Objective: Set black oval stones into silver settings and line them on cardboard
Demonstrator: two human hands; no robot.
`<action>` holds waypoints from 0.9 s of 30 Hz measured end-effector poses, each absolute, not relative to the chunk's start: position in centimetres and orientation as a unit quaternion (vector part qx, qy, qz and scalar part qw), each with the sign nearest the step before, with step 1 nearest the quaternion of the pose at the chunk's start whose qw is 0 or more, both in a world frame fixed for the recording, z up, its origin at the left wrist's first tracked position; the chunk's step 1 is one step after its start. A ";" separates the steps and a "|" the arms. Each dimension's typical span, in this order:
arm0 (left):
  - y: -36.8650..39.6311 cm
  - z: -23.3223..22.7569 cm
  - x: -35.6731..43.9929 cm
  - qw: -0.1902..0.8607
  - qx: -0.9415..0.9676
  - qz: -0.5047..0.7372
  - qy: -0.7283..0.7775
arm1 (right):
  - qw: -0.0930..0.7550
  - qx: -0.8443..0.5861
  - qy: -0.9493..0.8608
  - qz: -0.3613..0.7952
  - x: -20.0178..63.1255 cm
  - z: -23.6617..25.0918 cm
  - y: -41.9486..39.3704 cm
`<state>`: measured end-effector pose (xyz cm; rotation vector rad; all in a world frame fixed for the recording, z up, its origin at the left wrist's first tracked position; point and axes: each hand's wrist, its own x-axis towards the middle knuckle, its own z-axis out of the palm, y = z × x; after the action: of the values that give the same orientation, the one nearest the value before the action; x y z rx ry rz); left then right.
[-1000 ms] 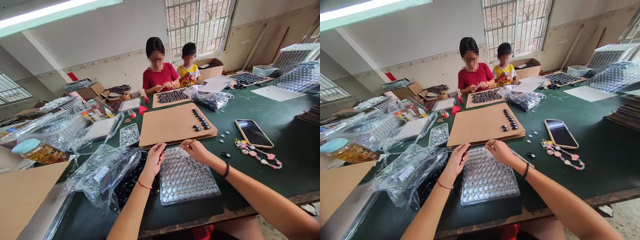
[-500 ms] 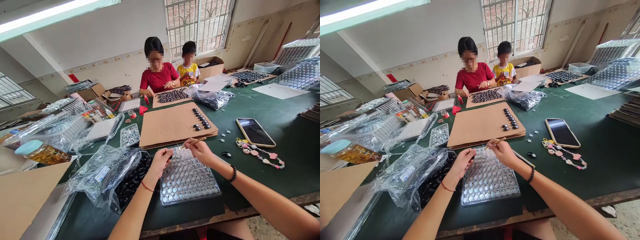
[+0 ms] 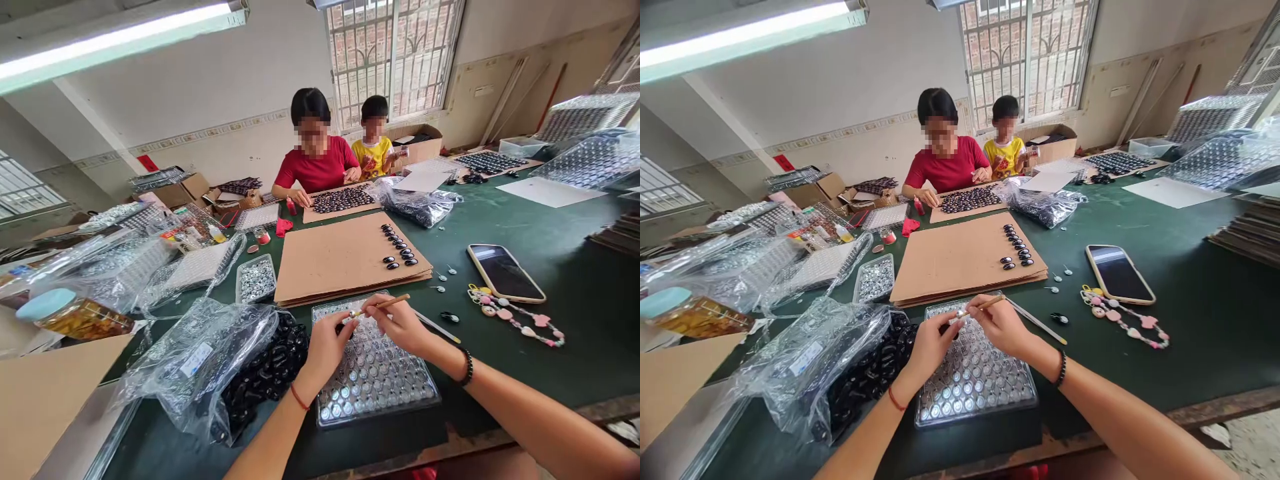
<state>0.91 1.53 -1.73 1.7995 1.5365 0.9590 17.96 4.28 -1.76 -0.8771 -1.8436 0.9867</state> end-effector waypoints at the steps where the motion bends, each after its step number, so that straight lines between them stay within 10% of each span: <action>1: 1.6 -1.8 0.9 0.327 0.655 0.361 0.578 | 0.427 -0.346 -0.728 0.409 17.9 -1.8 4.2; 12: 2.2 -1.9 0.8 0.485 0.509 0.437 0.561 | 0.494 -0.301 -0.595 0.558 17.7 -1.4 4.3; 27: 7.0 3.7 -11.2 0.109 0.514 0.424 0.738 | 0.554 -0.325 -0.578 0.503 18.6 -1.5 4.8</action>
<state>-11.20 7.00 3.66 1.5127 2.1686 1.2457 18.64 4.82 -1.52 -0.7678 -1.3665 1.1892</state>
